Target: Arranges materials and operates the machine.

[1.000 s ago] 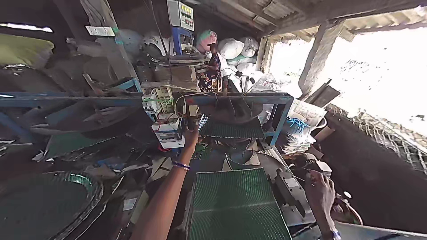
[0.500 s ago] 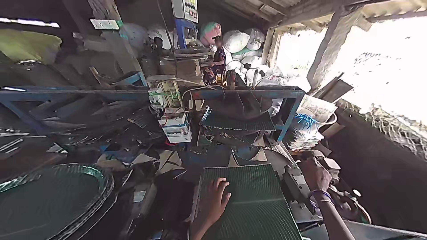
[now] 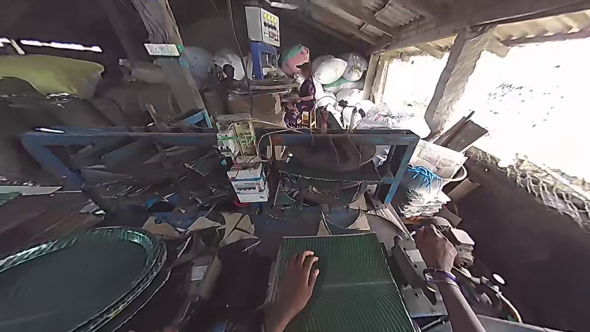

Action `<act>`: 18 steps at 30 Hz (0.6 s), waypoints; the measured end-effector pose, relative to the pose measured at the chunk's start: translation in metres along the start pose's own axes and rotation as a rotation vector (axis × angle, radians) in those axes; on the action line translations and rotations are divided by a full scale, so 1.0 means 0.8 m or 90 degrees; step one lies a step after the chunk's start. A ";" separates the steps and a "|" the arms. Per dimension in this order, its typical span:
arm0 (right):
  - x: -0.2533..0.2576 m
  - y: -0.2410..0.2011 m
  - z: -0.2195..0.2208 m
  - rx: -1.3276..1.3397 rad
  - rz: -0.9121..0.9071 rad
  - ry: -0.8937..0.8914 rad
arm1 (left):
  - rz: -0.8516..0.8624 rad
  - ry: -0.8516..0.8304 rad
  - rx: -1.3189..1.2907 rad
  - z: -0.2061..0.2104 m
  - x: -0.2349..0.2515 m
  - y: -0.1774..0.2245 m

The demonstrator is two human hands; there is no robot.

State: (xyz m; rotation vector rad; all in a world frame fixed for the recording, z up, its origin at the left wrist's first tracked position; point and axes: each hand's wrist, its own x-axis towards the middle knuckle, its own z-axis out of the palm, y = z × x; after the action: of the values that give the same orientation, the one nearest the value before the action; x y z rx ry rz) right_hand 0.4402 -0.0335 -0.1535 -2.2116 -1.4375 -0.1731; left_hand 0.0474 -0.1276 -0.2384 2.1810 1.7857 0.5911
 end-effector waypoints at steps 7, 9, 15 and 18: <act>0.002 0.000 -0.002 0.030 0.017 -0.021 | -0.008 -0.002 -0.012 0.002 0.000 -0.001; 0.003 0.000 0.000 0.026 0.011 -0.014 | -0.011 -0.003 -0.008 0.001 0.000 0.000; -0.004 0.001 -0.008 0.035 0.014 -0.033 | -0.007 0.000 -0.008 0.001 -0.002 -0.001; 0.007 0.003 -0.003 0.045 -0.003 -0.010 | -0.007 0.009 -0.022 0.002 0.002 0.000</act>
State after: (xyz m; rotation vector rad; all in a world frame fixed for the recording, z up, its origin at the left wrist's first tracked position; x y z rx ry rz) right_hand 0.4449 -0.0311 -0.1501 -2.1572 -1.4359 -0.1058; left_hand 0.0483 -0.1261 -0.2395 2.1478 1.7802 0.6317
